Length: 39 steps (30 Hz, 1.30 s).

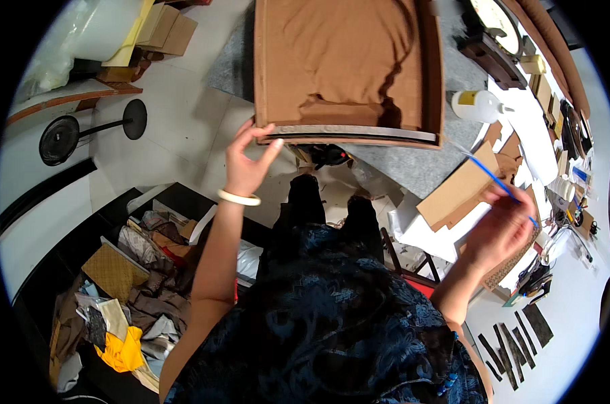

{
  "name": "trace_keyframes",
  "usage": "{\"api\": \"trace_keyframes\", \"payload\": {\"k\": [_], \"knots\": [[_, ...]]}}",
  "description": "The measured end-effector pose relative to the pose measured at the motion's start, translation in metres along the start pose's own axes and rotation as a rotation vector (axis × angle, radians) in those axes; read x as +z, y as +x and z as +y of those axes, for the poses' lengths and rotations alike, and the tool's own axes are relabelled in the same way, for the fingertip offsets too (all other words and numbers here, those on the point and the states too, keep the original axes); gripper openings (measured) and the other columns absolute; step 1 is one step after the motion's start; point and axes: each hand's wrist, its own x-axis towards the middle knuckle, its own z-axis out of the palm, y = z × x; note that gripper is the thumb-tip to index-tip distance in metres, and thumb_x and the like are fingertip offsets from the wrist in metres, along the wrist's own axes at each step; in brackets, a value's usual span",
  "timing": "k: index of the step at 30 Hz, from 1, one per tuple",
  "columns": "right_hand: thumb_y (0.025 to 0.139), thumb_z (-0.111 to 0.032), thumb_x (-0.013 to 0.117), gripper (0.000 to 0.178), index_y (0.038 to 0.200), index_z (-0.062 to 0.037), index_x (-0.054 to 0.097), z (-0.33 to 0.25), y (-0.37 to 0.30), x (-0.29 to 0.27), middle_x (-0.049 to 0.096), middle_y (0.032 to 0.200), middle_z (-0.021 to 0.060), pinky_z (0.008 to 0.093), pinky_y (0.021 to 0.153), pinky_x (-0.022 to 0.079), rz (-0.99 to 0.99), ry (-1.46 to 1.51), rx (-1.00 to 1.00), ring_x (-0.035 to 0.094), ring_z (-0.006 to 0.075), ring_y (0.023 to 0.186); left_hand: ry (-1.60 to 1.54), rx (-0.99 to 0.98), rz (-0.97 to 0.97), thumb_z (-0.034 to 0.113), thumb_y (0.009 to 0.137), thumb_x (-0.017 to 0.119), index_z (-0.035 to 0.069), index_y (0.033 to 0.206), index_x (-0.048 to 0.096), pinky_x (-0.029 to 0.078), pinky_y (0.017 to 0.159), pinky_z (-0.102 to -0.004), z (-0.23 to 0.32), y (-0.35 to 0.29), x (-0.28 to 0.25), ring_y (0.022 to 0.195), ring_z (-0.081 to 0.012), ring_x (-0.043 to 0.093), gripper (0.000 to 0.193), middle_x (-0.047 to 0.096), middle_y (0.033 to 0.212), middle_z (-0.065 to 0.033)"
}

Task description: The person assembles a decorative wooden tray by applying glue to its edges and attaching a patterned trim strip. They use a squeeze bottle to apply adhesive and a small blue tool to press the trim into place, working on a cluttered workbench.

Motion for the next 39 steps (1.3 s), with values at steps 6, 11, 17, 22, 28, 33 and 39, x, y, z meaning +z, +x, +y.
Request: {"api": "trace_keyframes", "payload": {"k": [6,11,17,22,28,33,39], "knots": [[0.102,-0.007,0.052,0.012,0.106,0.0033,0.055,0.022,-0.035,0.149,0.066,0.096,0.0195,0.0379,0.076,0.058,-0.376,0.032,0.217,0.068,0.0249,0.081,0.074,0.063,-0.033,0.01,0.079,0.082,0.004,0.094,0.069,0.037,0.11,-0.0484,0.012,0.007,-0.01,0.127,-0.0312,0.054,0.02,0.074,0.107,-0.0096],[0.098,-0.003,0.058,0.009,0.102,0.0057,0.056,0.049,-0.056,0.187,0.069,0.093,0.0196,0.0341,0.072,0.058,-0.534,-0.096,0.148,0.07,0.0229,0.076,-0.026,0.109,-0.007,0.002,0.074,0.082,0.0,0.097,0.069,0.047,0.1,-0.043,0.011,0.011,-0.013,0.121,-0.0366,0.058,0.026,0.064,0.119,-0.0237],[0.086,-0.002,0.074,0.013,0.091,0.0034,0.063,0.064,-0.066,0.201,0.072,0.083,0.0142,0.0316,0.064,0.057,-0.531,-0.233,0.088,0.071,0.024,0.07,-0.013,0.081,-0.038,0.003,0.076,0.082,0.001,0.099,0.072,0.042,0.103,-0.0425,0.012,0.014,-0.015,0.115,-0.0293,0.059,0.026,0.072,0.103,-0.012],[0.081,0.002,0.076,0.015,0.088,0.0026,0.062,0.065,-0.068,0.214,0.071,0.081,0.015,0.0323,0.063,0.056,-0.568,-0.281,-0.007,0.07,0.026,0.068,0.024,0.095,-0.049,0.004,0.075,0.083,0.001,0.098,0.072,0.042,0.103,-0.0418,0.013,0.014,-0.017,0.114,-0.0275,0.059,0.026,0.073,0.102,-0.0107],[0.092,-0.007,0.067,0.006,0.092,-0.0013,0.064,0.076,-0.071,0.23,0.067,0.077,0.0114,0.0315,0.058,0.052,-0.575,-0.308,0.072,0.066,0.0248,0.062,0.012,0.077,-0.052,0.003,0.073,0.084,0.003,0.096,0.071,0.045,0.102,-0.0438,0.004,0.012,-0.015,0.118,-0.0341,0.058,0.027,0.074,0.102,-0.0097],[0.096,-0.007,0.062,0.008,0.089,-0.0029,0.062,0.071,-0.063,0.219,0.067,0.07,0.0081,0.0311,0.054,0.051,-0.538,-0.481,0.046,0.066,0.0216,0.058,-0.098,-0.009,-0.045,0.001,0.074,0.083,0.001,0.1,0.071,0.047,0.102,-0.0417,0.005,0.01,-0.013,0.118,-0.0311,0.059,0.028,0.066,0.112,-0.0114],[0.094,-0.005,0.064,0.006,0.089,-0.0025,0.063,0.075,-0.077,0.231,0.066,0.069,0.0084,0.0312,0.053,0.05,-0.546,-0.343,0.03,0.065,0.0233,0.057,-0.129,0.003,-0.09,-0.004,0.076,0.08,-0.002,0.106,0.069,0.05,0.102,-0.0397,-0.001,0.006,-0.012,0.116,-0.0286,0.061,0.032,0.058,0.123,-0.0147]]}}
